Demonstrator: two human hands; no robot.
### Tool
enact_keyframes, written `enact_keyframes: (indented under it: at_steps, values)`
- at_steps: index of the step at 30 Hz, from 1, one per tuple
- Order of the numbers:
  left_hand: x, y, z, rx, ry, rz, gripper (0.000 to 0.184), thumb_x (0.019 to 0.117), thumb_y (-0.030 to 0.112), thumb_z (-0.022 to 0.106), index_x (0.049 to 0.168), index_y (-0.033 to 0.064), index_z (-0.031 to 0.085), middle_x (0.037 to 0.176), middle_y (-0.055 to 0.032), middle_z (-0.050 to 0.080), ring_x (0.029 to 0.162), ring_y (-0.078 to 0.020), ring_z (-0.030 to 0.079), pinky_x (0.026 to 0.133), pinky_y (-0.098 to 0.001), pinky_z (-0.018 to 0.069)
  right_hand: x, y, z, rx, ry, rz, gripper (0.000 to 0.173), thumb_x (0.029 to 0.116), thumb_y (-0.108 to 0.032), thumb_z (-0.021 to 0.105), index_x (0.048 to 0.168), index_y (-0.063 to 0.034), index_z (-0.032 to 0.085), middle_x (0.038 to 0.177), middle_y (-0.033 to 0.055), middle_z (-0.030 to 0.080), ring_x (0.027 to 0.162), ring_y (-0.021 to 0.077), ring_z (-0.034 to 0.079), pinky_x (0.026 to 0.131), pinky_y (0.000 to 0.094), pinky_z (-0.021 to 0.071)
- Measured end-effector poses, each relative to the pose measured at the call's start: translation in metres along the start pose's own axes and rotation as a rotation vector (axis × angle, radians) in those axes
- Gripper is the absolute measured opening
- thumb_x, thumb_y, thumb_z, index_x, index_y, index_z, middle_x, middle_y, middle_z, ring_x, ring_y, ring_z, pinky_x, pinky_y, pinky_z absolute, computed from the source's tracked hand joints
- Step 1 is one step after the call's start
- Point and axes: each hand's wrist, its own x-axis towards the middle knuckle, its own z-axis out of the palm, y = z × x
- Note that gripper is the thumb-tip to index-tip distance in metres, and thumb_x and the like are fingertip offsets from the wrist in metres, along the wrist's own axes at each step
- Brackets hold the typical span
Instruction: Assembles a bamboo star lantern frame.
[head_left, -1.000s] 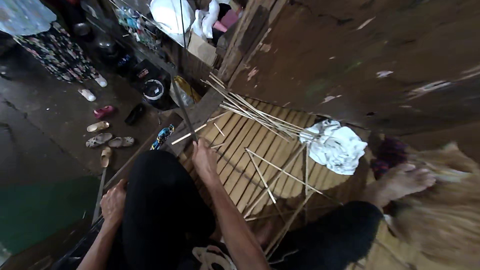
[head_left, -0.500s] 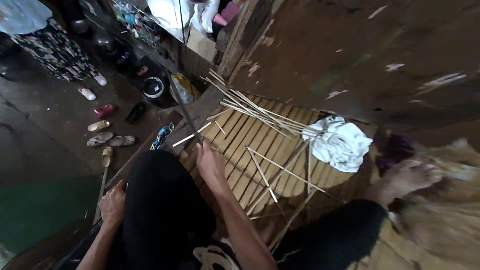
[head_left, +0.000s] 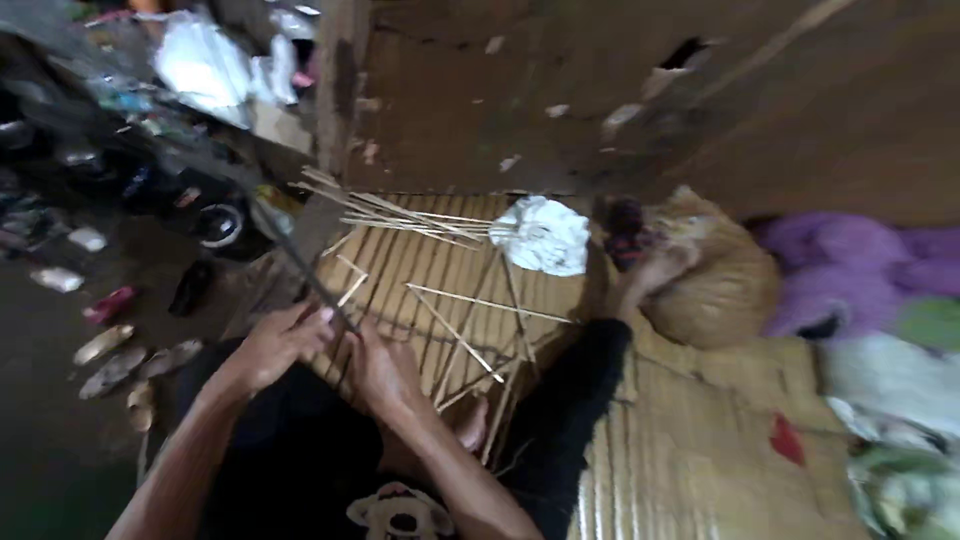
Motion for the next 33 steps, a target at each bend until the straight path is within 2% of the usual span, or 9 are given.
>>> enact_keyframes:
  at_steps: [2,5,13,17,21,26,29,31,33]
  values:
    - [0.006,0.009,0.020,-0.185,-0.128,0.032,0.023,0.1080,0.011,0.045,0.116,0.0031,0.066,0.075,0.0043,0.062,0.063,-0.0020,0.058,0.062,-0.0172,0.0511,-0.018,0.010,-0.013,0.019,0.024,0.022,0.032,0.1065,-0.025,0.053,0.118,0.0023,0.067,0.074,0.0163,0.071,0.066,0.0358,0.072,0.061,0.0522,0.0579]
    - [-0.003,0.016,0.055,-0.308,-0.192,0.020,0.022,0.1041,0.003,0.046,0.106,0.0063,0.067,0.065,0.0134,0.051,0.053,0.0048,0.042,0.050,-0.0111,0.0356,-0.051,0.027,-0.031,0.015,0.047,0.070,0.031,0.1066,-0.024,0.052,0.116,0.0017,0.067,0.071,0.0159,0.069,0.064,0.0357,0.071,0.059,0.0518,0.0565]
    - [-0.025,0.030,0.127,-0.207,-0.435,-0.060,0.020,0.1051,0.004,0.048,0.106,0.0048,0.067,0.064,0.0115,0.045,0.052,0.0024,0.039,0.049,-0.0135,0.0322,-0.141,0.063,-0.024,-0.046,0.291,0.229,0.026,0.1017,-0.022,0.057,0.102,0.0001,0.071,0.058,0.0106,0.063,0.051,0.0312,0.067,0.049,0.0482,0.0552]
    - [-0.027,0.048,0.129,-0.095,-0.536,-0.032,0.019,0.1053,0.006,0.049,0.106,0.0044,0.068,0.065,0.0117,0.043,0.053,0.0018,0.038,0.051,-0.0144,0.0334,-0.154,0.072,-0.027,-0.068,0.363,0.202,0.026,0.1002,-0.021,0.058,0.100,0.0015,0.071,0.058,0.0105,0.064,0.049,0.0302,0.066,0.047,0.0466,0.0549]
    - [-0.040,0.043,0.129,-0.061,-0.576,-0.154,0.019,0.1078,0.010,0.049,0.109,0.0037,0.067,0.066,0.0103,0.044,0.054,0.0009,0.038,0.050,-0.0157,0.0318,-0.168,0.078,-0.019,-0.034,0.291,0.164,0.029,0.1004,-0.019,0.058,0.110,0.0058,0.070,0.061,0.0139,0.066,0.052,0.0339,0.068,0.051,0.0507,0.0567]
    - [-0.041,0.001,0.117,0.002,-0.729,-0.173,0.021,0.1066,0.010,0.050,0.108,0.0034,0.070,0.065,0.0094,0.046,0.052,0.0007,0.037,0.049,-0.0165,0.0307,-0.177,0.076,-0.014,0.075,-0.052,0.208,0.033,0.1051,-0.024,0.055,0.113,0.0056,0.068,0.068,0.0181,0.068,0.064,0.0380,0.071,0.062,0.0546,0.0582]
    - [-0.045,-0.008,0.111,-0.023,-0.753,-0.212,0.019,0.1055,0.012,0.055,0.119,0.0036,0.065,0.073,0.0061,0.057,0.056,-0.0003,0.047,0.053,-0.0161,0.0387,-0.181,0.075,-0.012,0.041,-0.057,0.135,0.029,0.1023,-0.023,0.058,0.105,0.0033,0.069,0.063,0.0156,0.066,0.057,0.0361,0.069,0.055,0.0524,0.0570]
    - [-0.047,-0.011,0.112,-0.132,-0.659,-0.217,0.045,0.1029,0.009,0.058,0.146,0.0065,0.047,0.086,0.0022,0.062,0.061,-0.0012,0.052,0.057,-0.0172,0.0438,-0.175,0.076,-0.010,0.046,-0.034,0.134,0.029,0.1025,-0.023,0.058,0.104,0.0028,0.069,0.062,0.0143,0.064,0.056,0.0344,0.069,0.054,0.0507,0.0566]
    - [-0.047,-0.015,0.114,-0.220,-0.620,-0.179,0.055,0.1008,0.008,0.059,0.153,0.0105,0.040,0.089,0.0030,0.063,0.063,0.0000,0.053,0.058,-0.0163,0.0439,-0.167,0.078,-0.010,0.106,-0.036,0.158,0.030,0.1032,-0.023,0.056,0.105,0.0042,0.069,0.063,0.0144,0.064,0.057,0.0334,0.068,0.055,0.0502,0.0566]
